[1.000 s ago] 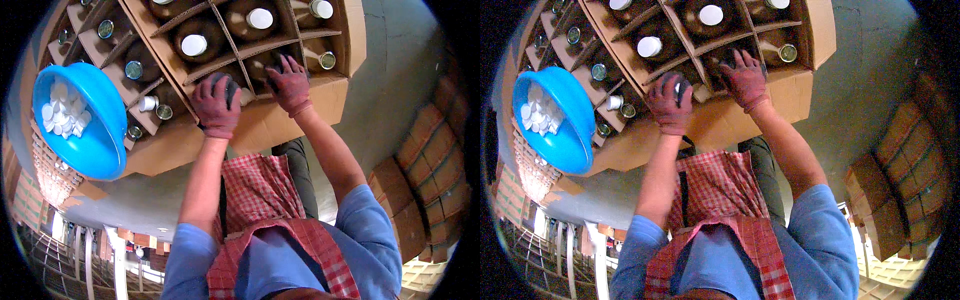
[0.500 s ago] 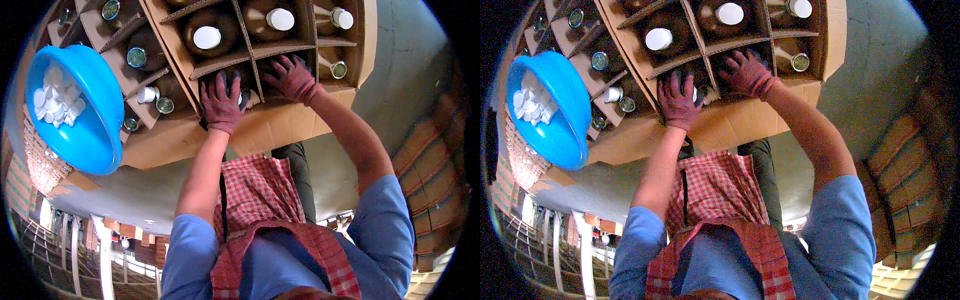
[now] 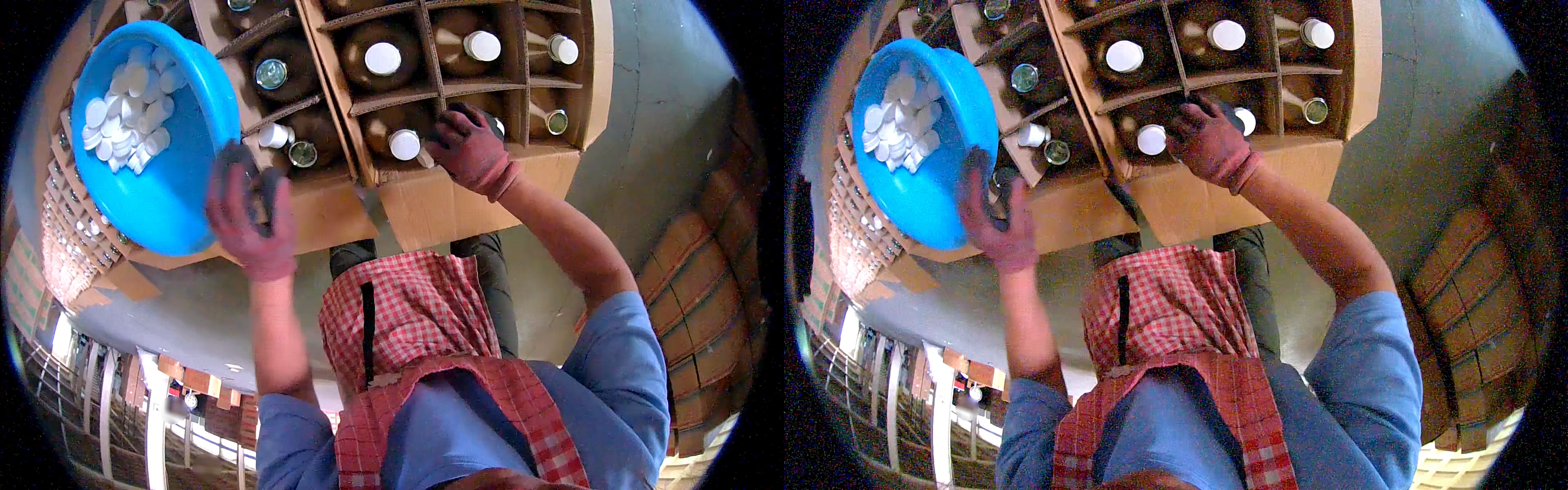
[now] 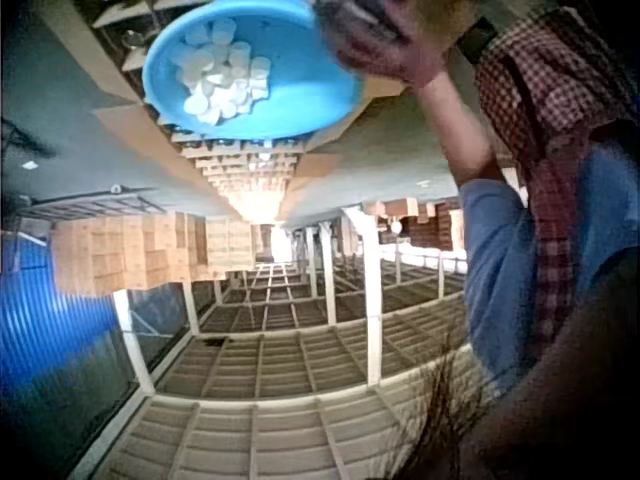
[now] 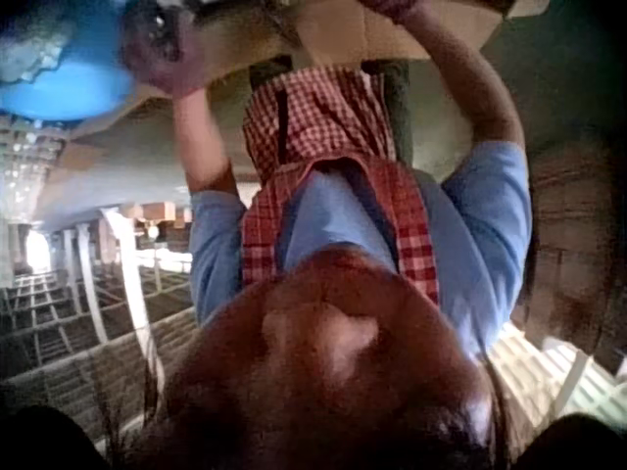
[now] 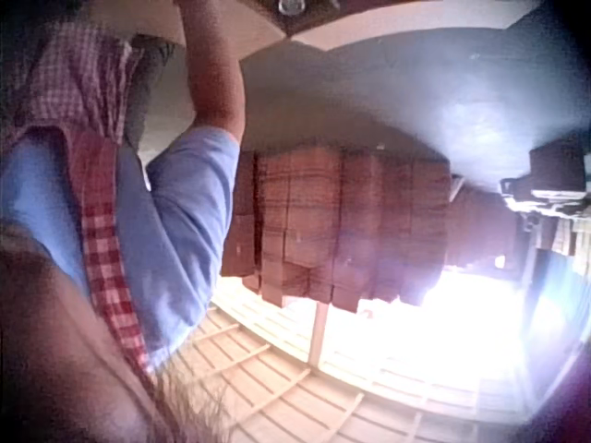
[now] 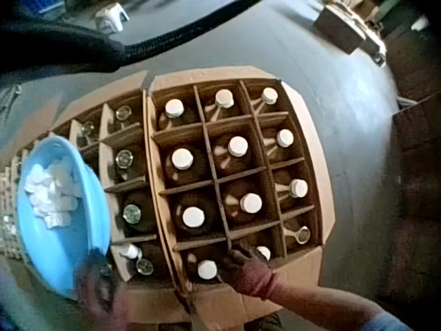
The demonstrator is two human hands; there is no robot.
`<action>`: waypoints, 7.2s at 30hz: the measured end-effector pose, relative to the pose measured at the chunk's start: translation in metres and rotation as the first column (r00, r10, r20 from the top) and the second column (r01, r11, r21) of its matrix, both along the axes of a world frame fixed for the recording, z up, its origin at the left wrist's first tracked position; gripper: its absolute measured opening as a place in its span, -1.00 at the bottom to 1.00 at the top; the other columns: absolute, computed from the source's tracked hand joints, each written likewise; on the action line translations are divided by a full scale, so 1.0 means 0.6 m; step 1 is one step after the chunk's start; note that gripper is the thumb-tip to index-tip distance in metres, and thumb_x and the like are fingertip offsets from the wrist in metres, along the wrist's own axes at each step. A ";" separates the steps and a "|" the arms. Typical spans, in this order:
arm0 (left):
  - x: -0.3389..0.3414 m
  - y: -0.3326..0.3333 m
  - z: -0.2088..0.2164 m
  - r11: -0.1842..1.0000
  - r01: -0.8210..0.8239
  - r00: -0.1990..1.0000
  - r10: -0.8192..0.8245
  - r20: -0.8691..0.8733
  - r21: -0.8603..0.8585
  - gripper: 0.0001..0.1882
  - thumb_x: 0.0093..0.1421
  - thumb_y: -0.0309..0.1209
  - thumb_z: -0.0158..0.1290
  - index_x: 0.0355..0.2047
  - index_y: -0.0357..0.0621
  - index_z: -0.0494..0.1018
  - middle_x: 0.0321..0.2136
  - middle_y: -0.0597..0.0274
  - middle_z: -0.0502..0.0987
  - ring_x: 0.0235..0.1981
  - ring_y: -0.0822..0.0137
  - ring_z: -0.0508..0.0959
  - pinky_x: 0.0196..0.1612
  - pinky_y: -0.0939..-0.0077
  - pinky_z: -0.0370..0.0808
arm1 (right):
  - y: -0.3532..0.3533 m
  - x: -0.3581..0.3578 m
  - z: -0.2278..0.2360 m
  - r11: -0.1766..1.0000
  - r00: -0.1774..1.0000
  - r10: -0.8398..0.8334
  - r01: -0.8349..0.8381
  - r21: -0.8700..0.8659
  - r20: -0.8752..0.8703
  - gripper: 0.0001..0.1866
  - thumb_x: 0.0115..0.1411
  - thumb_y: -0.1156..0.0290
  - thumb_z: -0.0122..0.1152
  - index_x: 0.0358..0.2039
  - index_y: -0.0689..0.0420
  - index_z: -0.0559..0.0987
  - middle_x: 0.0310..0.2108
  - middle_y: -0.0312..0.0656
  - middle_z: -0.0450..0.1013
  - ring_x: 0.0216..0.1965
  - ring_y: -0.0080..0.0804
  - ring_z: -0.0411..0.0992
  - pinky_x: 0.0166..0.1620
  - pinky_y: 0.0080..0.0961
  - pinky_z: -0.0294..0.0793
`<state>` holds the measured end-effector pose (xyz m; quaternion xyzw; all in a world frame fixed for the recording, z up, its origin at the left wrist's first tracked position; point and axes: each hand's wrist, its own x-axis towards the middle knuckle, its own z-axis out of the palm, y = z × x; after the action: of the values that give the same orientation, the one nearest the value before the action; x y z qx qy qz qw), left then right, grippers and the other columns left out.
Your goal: The person repeatedly picks white bottle caps from a blue bowl and screws them onto glass bottles arranged in cardboard trays. The person works across multiple trays, moving the bowl as needed to continue capping bottles.
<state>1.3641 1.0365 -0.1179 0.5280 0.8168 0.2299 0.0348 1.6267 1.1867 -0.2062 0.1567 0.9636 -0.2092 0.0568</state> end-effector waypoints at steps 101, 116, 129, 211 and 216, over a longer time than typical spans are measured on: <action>-0.414 -0.124 -0.053 0.925 0.322 0.901 -0.234 0.366 -0.201 -0.56 0.04 -0.32 0.08 -0.04 -0.03 0.34 0.00 0.00 0.34 -0.23 -0.09 0.50 -0.18 0.13 0.47 | -0.208 -0.413 -0.072 0.413 0.355 -0.833 0.909 0.051 0.424 -0.50 0.08 -0.04 0.06 -0.20 0.15 0.52 -0.24 0.02 0.48 -0.14 -0.05 0.42 -0.15 -0.21 0.41; -0.357 -0.047 -0.170 0.771 0.185 0.982 -0.127 0.138 -0.610 -0.44 -0.05 -0.31 0.11 0.02 0.10 0.27 -0.12 0.01 0.38 -0.21 -0.01 0.51 -0.20 0.14 0.48 | -0.258 -0.317 0.011 0.517 0.523 -0.850 0.851 -0.093 0.066 -0.40 -0.08 0.34 0.32 0.02 0.03 0.37 -0.05 -0.01 0.37 -0.03 -0.01 0.34 0.00 -0.24 0.35; -0.350 -0.003 -0.170 0.553 0.309 0.946 -0.265 0.189 -0.774 -0.42 -0.02 -0.18 0.12 0.01 -0.04 0.25 -0.15 0.03 0.43 -0.15 0.00 0.49 -0.12 0.17 0.45 | -0.215 -0.361 -0.055 0.651 0.569 -0.737 0.743 0.156 0.364 -0.58 0.08 0.09 0.11 -0.02 -0.20 0.42 0.06 0.07 0.25 -0.01 0.02 0.30 -0.09 -0.20 0.42; -0.376 0.032 -0.184 0.420 0.388 0.912 -0.046 0.408 -0.821 -0.50 -0.02 -0.26 0.06 -0.05 -0.14 0.31 -0.14 -0.06 0.48 -0.08 0.01 0.47 -0.02 0.22 0.40 | -0.036 -0.469 -0.058 0.346 0.372 -0.915 0.923 -0.170 0.156 -0.49 0.00 0.01 0.21 -0.04 -0.08 0.46 -0.01 -0.01 0.36 0.03 -0.08 0.32 0.00 -0.26 0.37; -0.381 0.019 -0.208 0.523 0.333 0.921 -0.001 0.390 -0.785 -0.34 -0.16 -0.28 0.14 0.01 -0.19 0.30 -0.19 -0.13 0.50 -0.13 -0.02 0.49 -0.04 0.24 0.41 | -0.025 -0.485 -0.107 0.302 0.295 -0.939 0.953 0.013 0.180 -0.43 0.03 -0.14 0.10 0.00 -0.13 0.43 -0.03 0.02 0.38 0.01 -0.06 0.34 0.00 -0.25 0.38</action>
<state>1.1357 1.0481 -0.2427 0.4747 0.7509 -0.1062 0.4467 1.3356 1.1718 -0.2702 0.7064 0.6673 -0.2360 0.0037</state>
